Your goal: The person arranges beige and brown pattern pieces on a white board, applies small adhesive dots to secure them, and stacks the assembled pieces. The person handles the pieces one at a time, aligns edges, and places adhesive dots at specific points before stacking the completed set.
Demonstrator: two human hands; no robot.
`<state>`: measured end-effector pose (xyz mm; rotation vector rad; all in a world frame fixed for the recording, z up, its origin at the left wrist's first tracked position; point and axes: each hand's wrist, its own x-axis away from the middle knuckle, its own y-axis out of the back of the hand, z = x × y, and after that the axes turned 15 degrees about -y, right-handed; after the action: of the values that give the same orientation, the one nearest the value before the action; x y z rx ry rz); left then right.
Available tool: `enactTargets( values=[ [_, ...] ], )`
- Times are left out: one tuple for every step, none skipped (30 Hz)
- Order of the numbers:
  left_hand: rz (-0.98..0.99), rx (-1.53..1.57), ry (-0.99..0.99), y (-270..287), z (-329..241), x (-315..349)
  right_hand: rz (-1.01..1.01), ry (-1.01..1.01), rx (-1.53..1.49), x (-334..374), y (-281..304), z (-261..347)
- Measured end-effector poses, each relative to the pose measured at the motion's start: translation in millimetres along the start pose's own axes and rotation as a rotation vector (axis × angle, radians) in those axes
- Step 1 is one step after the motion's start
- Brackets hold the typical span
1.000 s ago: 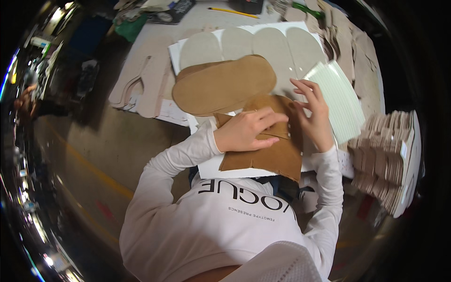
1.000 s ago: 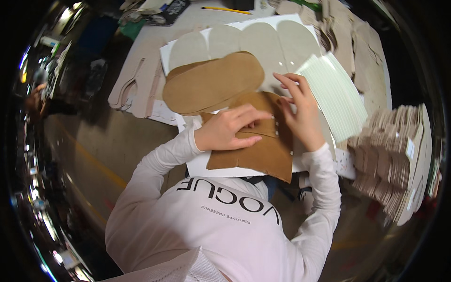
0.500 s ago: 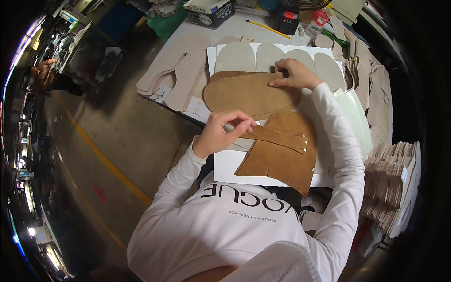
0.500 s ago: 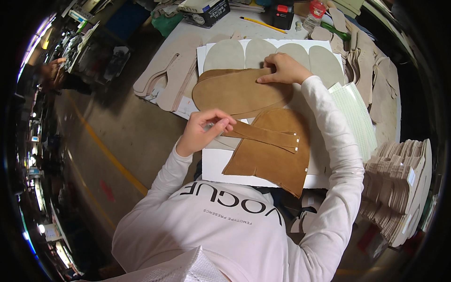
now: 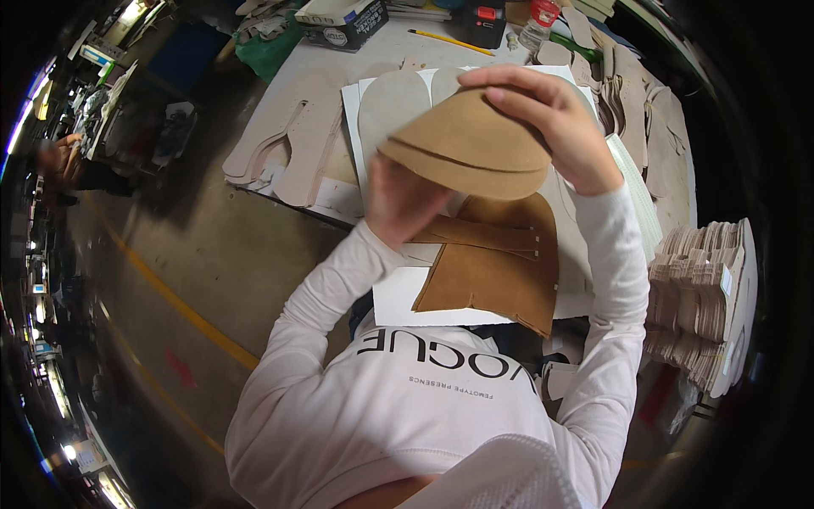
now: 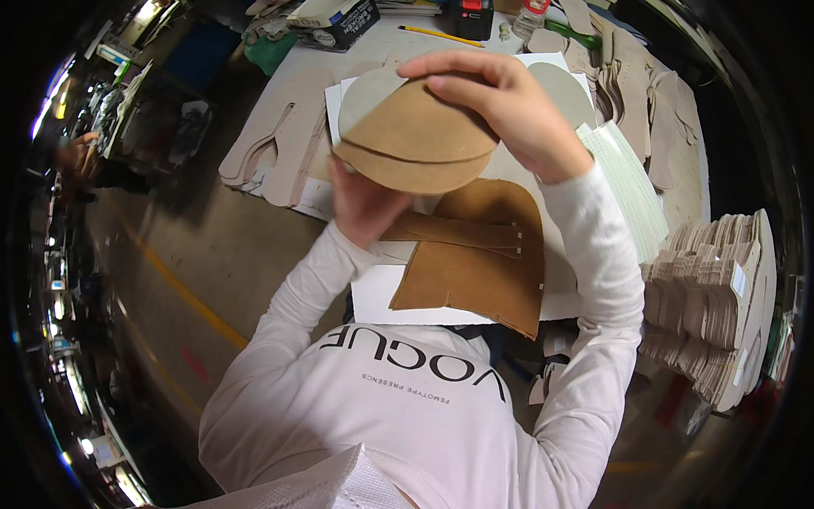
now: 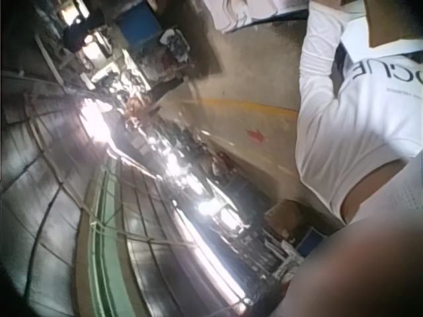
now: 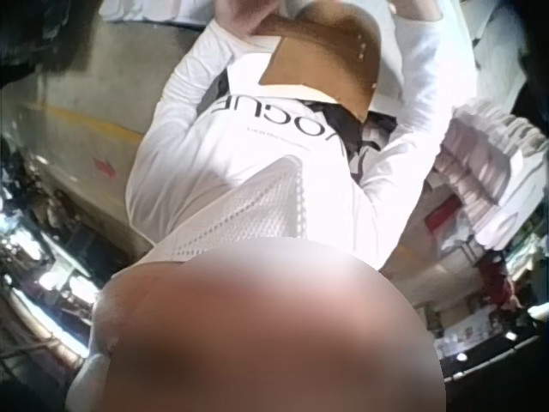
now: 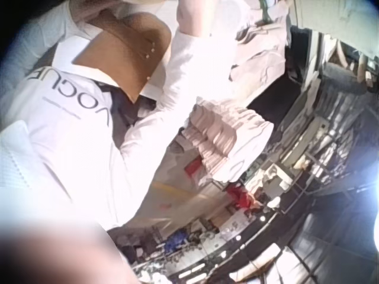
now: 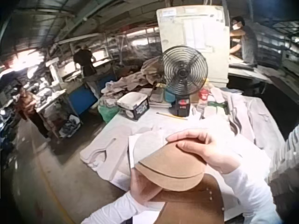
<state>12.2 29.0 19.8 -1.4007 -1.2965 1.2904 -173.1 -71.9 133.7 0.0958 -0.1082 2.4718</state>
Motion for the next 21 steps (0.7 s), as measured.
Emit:
enactTargets(
  values=[
    [0.05, 0.004, -0.026, -2, -11, -7, -0.083, -0.069, 0.002, 11, -4, -3],
    [0.0, -0.1, -0.08, -3, -20, -12, -0.113, -0.087, -0.017, 21, -9, -9],
    [-0.045, -0.226, -0.142, -4, -29, -18, -0.129, -0.083, -0.033, 31, -15, -16],
    [-0.003, -0.288, -0.204, -4, -38, -26, -0.171, -0.12, -0.003, 39, -23, -26],
    [-0.079, -0.391, -0.187, -3, -43, -34, -0.221, -0.208, -0.027, 43, -30, -36],
    [-0.117, -0.475, -0.162, -2, -48, -41, -0.182, -0.208, -0.044, 49, -38, -47],
    [-0.139, -0.541, -0.14, 0, -51, -46, -0.226, -0.33, -0.037, 54, -43, -55],
    [-0.157, -0.592, -0.139, 2, -52, -50, -0.194, -0.381, 0.166, 59, -42, -60],
    [-0.16, -0.623, -0.142, 5, -54, -53, -0.198, -0.498, 0.386, 63, -39, -63],
    [-0.163, -0.655, -0.143, 6, -55, -54, -0.199, -0.611, 0.608, 68, -38, -66],
    [-0.207, -0.702, -0.138, 8, -57, -53, -0.356, -0.417, 0.75, 70, -40, -71],
    [-0.189, -0.769, -0.233, 9, -59, -51, -0.512, -0.246, 0.882, 70, -45, -76],
    [-0.108, -0.946, -0.319, 9, -62, -47, -0.66, -0.131, 1.012, 72, -49, -79],
    [-0.063, -1.136, -0.395, 8, -66, -39, -0.626, -0.134, 0.984, 77, -53, -82],
    [0.022, -1.323, -0.487, 6, -69, -30, -0.548, -0.024, 0.98, 78, -63, -87],
    [-0.006, -1.403, -0.527, 5, -71, -23, -0.469, 0.026, 0.971, 78, -73, -92],
    [-0.029, -1.414, -0.473, 4, -72, -15, -0.393, 0.077, 0.963, 78, -83, -97],
    [-0.026, -1.424, -0.433, 3, -73, -7, -0.339, 0.1, 1.004, 75, -93, -103],
    [-0.039, -1.428, -0.397, 3, -72, 0, -0.282, 0.123, 1.041, 73, -102, -108],
    [0.043, -1.453, -0.351, 2, -70, 6, -0.259, 0.062, 1.103, 71, -108, -113],
    [0.11, -1.47, -0.308, 1, -69, 11, -0.261, 0.048, 1.062, 71, -108, -115]
  ],
)
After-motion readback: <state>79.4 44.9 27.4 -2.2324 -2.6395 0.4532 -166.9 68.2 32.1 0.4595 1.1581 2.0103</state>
